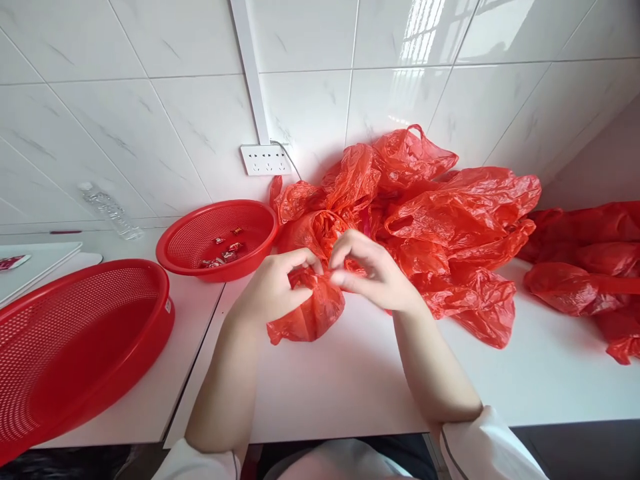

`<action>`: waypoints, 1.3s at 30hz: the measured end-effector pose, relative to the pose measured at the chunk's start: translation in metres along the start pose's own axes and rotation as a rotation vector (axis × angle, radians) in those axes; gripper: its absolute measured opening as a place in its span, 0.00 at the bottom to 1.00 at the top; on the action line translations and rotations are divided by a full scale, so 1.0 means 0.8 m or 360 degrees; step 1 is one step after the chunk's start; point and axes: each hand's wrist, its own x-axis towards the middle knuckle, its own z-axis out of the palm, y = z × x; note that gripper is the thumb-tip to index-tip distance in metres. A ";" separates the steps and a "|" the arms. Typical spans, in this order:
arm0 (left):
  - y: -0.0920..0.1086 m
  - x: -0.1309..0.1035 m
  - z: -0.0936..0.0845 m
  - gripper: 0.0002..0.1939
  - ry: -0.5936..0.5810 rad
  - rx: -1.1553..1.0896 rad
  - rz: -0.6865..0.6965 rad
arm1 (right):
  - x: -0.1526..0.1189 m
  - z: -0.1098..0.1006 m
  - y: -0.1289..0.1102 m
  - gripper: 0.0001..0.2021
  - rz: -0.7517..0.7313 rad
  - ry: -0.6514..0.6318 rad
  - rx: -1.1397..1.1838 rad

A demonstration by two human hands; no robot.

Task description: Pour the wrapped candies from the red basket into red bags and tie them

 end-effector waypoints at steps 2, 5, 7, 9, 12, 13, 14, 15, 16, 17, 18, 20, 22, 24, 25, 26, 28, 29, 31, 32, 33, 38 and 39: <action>0.000 -0.004 0.003 0.17 0.0243 0.0579 0.0131 | 0.007 0.013 0.017 0.11 0.0116 0.0194 0.0316; -0.005 -0.004 0.007 0.19 0.0440 0.0968 0.0358 | 0.016 0.035 0.041 0.17 0.0347 0.0200 0.0746; -0.011 -0.001 0.007 0.18 0.0417 0.0850 0.0478 | 0.020 0.044 0.050 0.20 0.0495 0.0214 0.0912; -0.015 0.003 0.005 0.16 0.0357 0.0599 0.0545 | 0.021 0.046 0.053 0.24 0.0570 0.0243 0.1048; -0.019 0.007 0.004 0.11 0.0276 0.0248 0.0633 | 0.021 0.039 0.054 0.24 0.0584 0.0178 0.1233; -0.019 0.008 0.004 0.09 0.0277 0.0178 0.0655 | 0.020 0.037 0.054 0.22 0.0600 0.0137 0.1272; -0.018 0.009 0.005 0.09 0.0286 0.0131 0.0659 | 0.020 0.034 0.054 0.19 0.0623 0.0117 0.1295; -0.017 0.008 0.006 0.08 0.0309 0.0097 0.0641 | 0.019 0.032 0.054 0.16 0.0648 0.0135 0.1307; -0.015 0.007 0.006 0.08 0.0339 0.0065 0.0601 | 0.017 0.030 0.054 0.14 0.0675 0.0187 0.1307; -0.012 0.005 0.006 0.07 0.0372 0.0026 0.0539 | 0.015 0.029 0.052 0.12 0.0702 0.0266 0.1288; -0.010 0.002 0.005 0.06 0.0402 -0.0025 0.0459 | 0.013 0.027 0.050 0.11 0.0725 0.0355 0.1240; -0.007 -0.007 0.002 0.06 0.0452 -0.0157 0.0266 | 0.006 0.022 0.044 0.12 0.0769 0.0519 0.1073; -0.008 -0.019 -0.002 0.06 0.0476 -0.0320 0.0073 | -0.004 0.016 0.037 0.12 0.0826 0.0630 0.0870; -0.015 -0.033 -0.004 0.05 0.0535 -0.0517 -0.0102 | -0.017 0.007 0.035 0.13 0.0875 0.0713 0.0746; -0.021 -0.041 -0.004 0.04 0.0593 -0.0622 -0.0184 | -0.025 0.003 0.036 0.13 0.0894 0.0739 0.0724; -0.028 -0.049 -0.002 0.04 0.0679 -0.0724 -0.0264 | -0.034 -0.002 0.039 0.13 0.0910 0.0761 0.0718; -0.046 -0.069 0.002 0.06 0.0889 -0.0898 -0.0439 | -0.057 -0.013 0.046 0.14 0.0938 0.0835 0.0726; -0.056 -0.080 0.005 0.08 0.0998 -0.0958 -0.0527 | -0.070 -0.018 0.050 0.14 0.0955 0.0896 0.0727; -0.074 -0.100 0.012 0.11 0.1180 -0.1024 -0.0687 | -0.097 -0.027 0.056 0.13 0.0987 0.1042 0.0705; -0.081 -0.109 0.016 0.13 0.1230 -0.1034 -0.0753 | -0.110 -0.031 0.058 0.12 0.0996 0.1105 0.0687; -0.086 -0.115 0.021 0.15 0.1237 -0.1033 -0.0803 | -0.121 -0.034 0.058 0.12 0.0997 0.1145 0.0658; -0.090 -0.115 0.037 0.19 0.0656 -0.0892 -0.0881 | -0.137 -0.032 0.045 0.15 0.0889 0.1116 -0.0112; -0.088 -0.110 0.036 0.20 0.0492 -0.0853 -0.0867 | -0.133 -0.026 0.041 0.16 0.0816 0.1091 -0.0385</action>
